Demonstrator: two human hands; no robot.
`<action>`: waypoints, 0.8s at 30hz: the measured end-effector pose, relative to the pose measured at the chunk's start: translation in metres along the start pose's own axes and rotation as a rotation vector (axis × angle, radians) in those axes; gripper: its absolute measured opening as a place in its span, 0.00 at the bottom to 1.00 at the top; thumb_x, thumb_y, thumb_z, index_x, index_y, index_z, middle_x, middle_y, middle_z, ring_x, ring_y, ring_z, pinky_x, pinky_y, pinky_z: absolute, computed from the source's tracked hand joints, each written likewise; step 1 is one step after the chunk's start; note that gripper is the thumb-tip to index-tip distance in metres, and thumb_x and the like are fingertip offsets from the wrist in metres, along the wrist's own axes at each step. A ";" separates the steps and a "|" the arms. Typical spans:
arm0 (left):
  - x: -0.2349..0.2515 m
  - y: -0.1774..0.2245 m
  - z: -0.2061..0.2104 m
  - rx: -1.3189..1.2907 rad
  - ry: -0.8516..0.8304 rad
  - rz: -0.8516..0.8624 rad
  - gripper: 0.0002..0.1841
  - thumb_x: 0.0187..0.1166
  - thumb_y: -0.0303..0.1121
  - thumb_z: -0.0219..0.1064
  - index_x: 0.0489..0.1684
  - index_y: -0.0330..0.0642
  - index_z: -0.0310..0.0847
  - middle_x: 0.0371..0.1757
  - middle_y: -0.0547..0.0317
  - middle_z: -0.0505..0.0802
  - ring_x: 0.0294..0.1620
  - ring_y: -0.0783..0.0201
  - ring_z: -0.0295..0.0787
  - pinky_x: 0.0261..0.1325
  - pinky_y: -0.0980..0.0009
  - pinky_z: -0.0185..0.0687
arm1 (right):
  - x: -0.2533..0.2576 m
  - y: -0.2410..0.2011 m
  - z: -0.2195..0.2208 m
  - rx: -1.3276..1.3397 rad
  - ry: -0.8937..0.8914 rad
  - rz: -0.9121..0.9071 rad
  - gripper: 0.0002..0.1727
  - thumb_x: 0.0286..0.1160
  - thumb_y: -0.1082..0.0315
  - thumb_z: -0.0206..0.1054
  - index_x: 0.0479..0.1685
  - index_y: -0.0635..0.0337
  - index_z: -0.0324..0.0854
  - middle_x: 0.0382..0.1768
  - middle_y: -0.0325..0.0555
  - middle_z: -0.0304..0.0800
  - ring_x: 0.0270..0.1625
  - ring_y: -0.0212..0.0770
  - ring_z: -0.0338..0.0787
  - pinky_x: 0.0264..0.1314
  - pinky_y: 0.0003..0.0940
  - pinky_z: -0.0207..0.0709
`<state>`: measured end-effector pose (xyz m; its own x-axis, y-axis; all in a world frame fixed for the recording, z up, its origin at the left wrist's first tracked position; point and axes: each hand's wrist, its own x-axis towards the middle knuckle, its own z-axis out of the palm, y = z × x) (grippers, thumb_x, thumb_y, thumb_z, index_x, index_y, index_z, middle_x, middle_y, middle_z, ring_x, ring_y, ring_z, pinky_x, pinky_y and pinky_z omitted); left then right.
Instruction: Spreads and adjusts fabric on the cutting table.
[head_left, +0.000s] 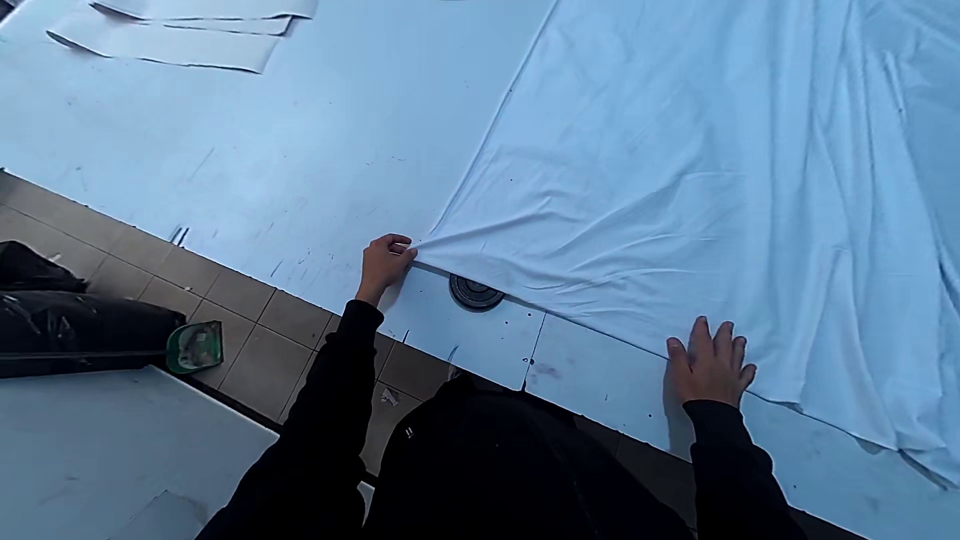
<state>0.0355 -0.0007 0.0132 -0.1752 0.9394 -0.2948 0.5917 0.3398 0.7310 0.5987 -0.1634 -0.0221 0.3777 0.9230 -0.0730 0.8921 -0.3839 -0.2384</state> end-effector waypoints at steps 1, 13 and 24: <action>-0.001 -0.002 0.000 0.001 -0.002 -0.008 0.18 0.78 0.38 0.75 0.62 0.41 0.86 0.48 0.49 0.96 0.47 0.53 0.94 0.58 0.47 0.86 | -0.001 -0.001 0.000 -0.001 -0.005 -0.009 0.44 0.83 0.32 0.43 0.95 0.46 0.54 0.95 0.61 0.42 0.96 0.68 0.40 0.86 0.83 0.31; -0.021 0.004 0.026 -0.071 -0.058 0.034 0.19 0.74 0.36 0.79 0.58 0.40 0.84 0.42 0.53 0.96 0.35 0.61 0.93 0.46 0.56 0.90 | -0.002 0.040 -0.003 -0.033 0.057 0.041 0.44 0.82 0.28 0.39 0.96 0.37 0.53 0.96 0.54 0.42 0.97 0.60 0.39 0.89 0.77 0.27; -0.034 0.034 0.068 0.135 -0.013 0.227 0.19 0.73 0.42 0.76 0.52 0.35 0.89 0.45 0.44 0.95 0.52 0.45 0.92 0.61 0.38 0.82 | -0.011 0.114 -0.019 -0.093 0.121 -0.004 0.47 0.80 0.26 0.42 0.94 0.44 0.60 0.94 0.59 0.51 0.94 0.69 0.49 0.87 0.81 0.35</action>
<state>0.1158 -0.0245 0.0064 -0.0164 0.9898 -0.1413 0.7142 0.1105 0.6912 0.7013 -0.2180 -0.0304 0.3966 0.9168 0.0464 0.9104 -0.3863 -0.1478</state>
